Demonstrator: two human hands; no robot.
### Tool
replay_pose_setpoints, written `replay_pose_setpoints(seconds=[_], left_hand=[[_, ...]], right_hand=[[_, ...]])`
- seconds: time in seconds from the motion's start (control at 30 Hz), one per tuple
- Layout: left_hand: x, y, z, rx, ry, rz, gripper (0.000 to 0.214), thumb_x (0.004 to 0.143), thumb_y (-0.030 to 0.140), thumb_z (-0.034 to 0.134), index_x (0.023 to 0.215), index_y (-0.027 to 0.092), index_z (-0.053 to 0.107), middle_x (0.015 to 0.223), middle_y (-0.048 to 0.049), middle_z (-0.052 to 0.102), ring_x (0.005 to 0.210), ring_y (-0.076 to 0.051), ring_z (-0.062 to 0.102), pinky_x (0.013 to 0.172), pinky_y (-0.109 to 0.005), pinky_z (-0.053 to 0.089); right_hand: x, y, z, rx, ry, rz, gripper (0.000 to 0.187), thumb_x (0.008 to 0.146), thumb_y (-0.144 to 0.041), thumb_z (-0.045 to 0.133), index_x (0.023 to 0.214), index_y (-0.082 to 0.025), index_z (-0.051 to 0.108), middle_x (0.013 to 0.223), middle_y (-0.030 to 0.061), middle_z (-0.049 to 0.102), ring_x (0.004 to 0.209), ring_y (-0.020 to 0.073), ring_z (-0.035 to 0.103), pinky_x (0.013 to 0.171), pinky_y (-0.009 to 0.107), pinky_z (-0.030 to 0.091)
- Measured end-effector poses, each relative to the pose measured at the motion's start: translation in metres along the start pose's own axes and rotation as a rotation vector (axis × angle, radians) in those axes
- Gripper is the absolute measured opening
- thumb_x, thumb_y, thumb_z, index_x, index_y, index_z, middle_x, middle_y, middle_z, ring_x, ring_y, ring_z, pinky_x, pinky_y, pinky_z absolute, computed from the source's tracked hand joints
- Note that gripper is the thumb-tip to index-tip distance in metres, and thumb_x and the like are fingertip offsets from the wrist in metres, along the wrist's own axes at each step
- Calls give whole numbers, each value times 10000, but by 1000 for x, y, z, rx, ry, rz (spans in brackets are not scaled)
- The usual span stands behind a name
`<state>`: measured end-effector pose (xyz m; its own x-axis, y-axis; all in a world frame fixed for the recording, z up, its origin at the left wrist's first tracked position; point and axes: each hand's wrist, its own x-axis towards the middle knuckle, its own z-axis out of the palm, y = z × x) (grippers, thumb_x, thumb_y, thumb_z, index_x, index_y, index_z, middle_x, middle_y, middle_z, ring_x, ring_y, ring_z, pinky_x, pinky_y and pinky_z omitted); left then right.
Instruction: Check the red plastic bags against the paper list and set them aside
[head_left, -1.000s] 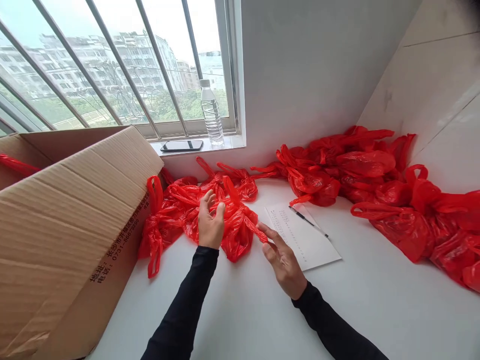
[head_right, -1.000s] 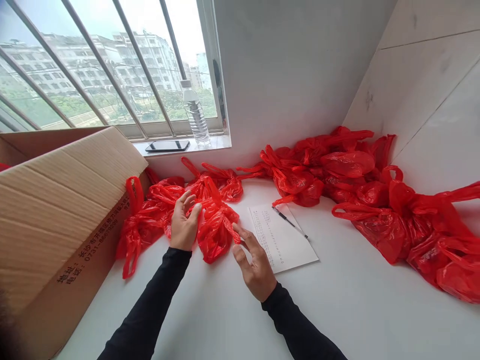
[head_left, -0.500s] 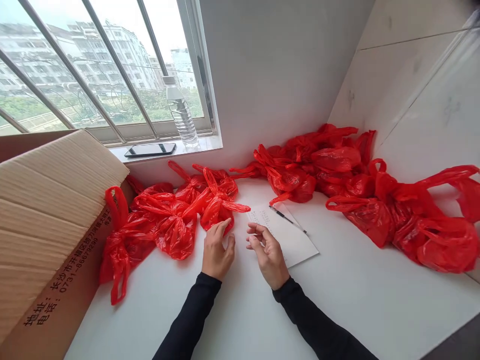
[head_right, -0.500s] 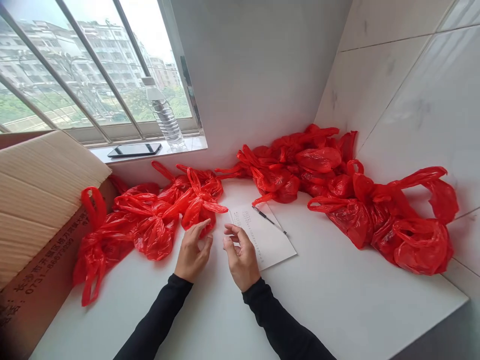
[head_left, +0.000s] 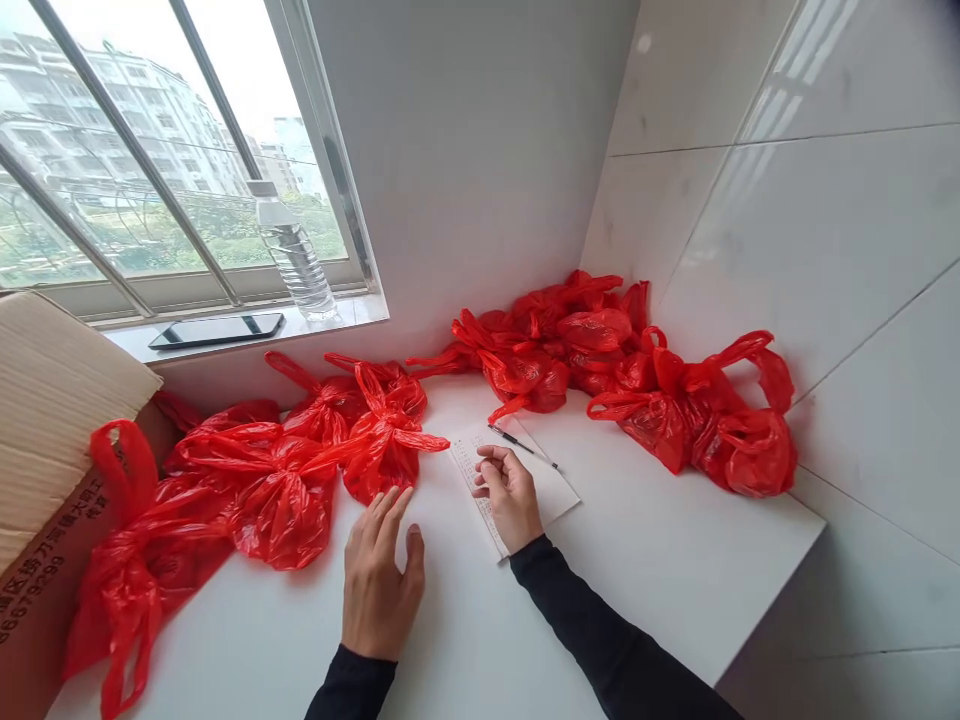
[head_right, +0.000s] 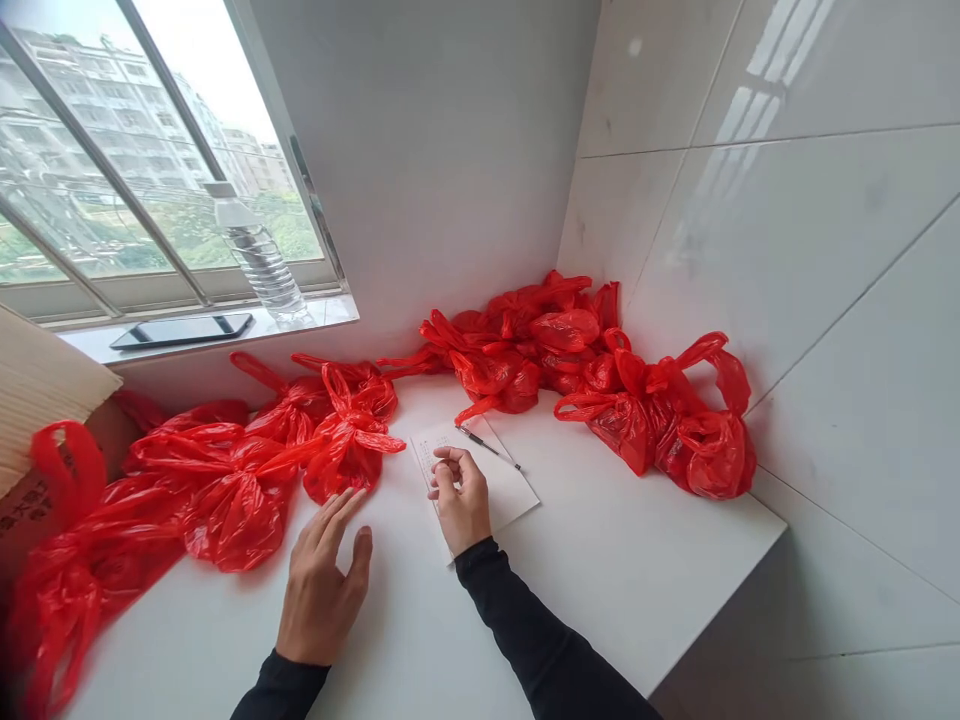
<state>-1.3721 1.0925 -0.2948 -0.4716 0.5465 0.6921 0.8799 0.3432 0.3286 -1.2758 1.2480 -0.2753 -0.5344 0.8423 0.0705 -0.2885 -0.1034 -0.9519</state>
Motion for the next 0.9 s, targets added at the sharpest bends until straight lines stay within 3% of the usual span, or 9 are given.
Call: replay_pose_setpoints(seconds=[0.07, 0.17, 0.27, 0.33, 0.53, 0.6, 0.67, 0.8, 0.9], left_hand=[[-9, 4, -12, -56, -8, -9, 403, 957, 274, 516, 1354, 238, 574, 1309, -119, 666, 1222, -321, 603, 1049, -534, 462], [-20, 10, -28, -156, -16, -204, 391, 939, 360, 540, 1317, 275, 595, 1269, -97, 682, 1172, -313, 632, 813, -411, 563], [-23, 13, -37, -238, 23, -420, 384, 909, 413, 562, 1262, 273, 616, 1238, -89, 697, 1136, -310, 650, 555, -316, 510], [-22, 14, -37, -282, 27, -462, 380, 892, 410, 570, 1240, 269, 627, 1212, -83, 705, 1090, -299, 664, 492, -293, 468], [-16, 16, -32, -389, -1, -487, 381, 870, 398, 578, 1226, 280, 640, 1111, -60, 721, 976, -264, 675, 482, -286, 450], [-17, 15, -31, -403, 6, -506, 383, 866, 393, 577, 1229, 291, 641, 1080, -53, 726, 929, -254, 674, 496, -290, 453], [-18, 15, -30, -417, 17, -517, 377, 862, 383, 572, 1221, 296, 649, 1056, -48, 729, 893, -246, 672, 499, -291, 452], [-21, 13, -27, -446, 38, -518, 386, 855, 355, 558, 1225, 300, 654, 1008, -41, 730, 846, -233, 669, 494, -286, 445], [-22, 13, -26, -457, 51, -527, 372, 849, 326, 561, 1205, 298, 664, 979, -36, 730, 805, -222, 666, 498, -282, 448]], right_hand=[[5, 0, -3, -15, 24, -29, 227, 857, -325, 582, 1022, -177, 634, 850, 21, 601, 721, 139, 584, 611, 263, 585], [11, 2, -9, -49, 73, -67, 250, 850, -348, 566, 1029, -183, 624, 846, 20, 595, 718, 142, 600, 602, 270, 596], [22, 2, -20, -116, 120, -109, 285, 844, -378, 547, 1045, -185, 605, 861, 27, 604, 723, 150, 618, 615, 296, 610], [40, -9, -32, -190, 157, -155, 319, 831, -395, 551, 1061, -177, 588, 879, 40, 616, 739, 164, 632, 619, 318, 614], [139, -102, -93, -550, 427, -407, 484, 795, -262, 539, 1268, -182, 478, 1227, 144, 566, 1019, 219, 604, 818, 369, 571], [165, -132, -113, -693, 500, -470, 497, 747, -189, 583, 1240, -200, 515, 1370, 167, 486, 1189, 259, 526, 949, 408, 499], [180, -151, -126, -814, 519, -477, 390, 698, -142, 632, 1084, -181, 593, 1302, 185, 540, 1214, 310, 506, 973, 453, 457], [176, -153, -135, -969, 478, -469, 61, 753, -166, 615, 807, -192, 600, 939, 148, 664, 1012, 317, 599, 908, 490, 468], [143, -130, -131, -1021, 414, -540, 114, 844, -232, 534, 915, -195, 615, 1044, 148, 668, 1022, 278, 602, 958, 458, 461]])
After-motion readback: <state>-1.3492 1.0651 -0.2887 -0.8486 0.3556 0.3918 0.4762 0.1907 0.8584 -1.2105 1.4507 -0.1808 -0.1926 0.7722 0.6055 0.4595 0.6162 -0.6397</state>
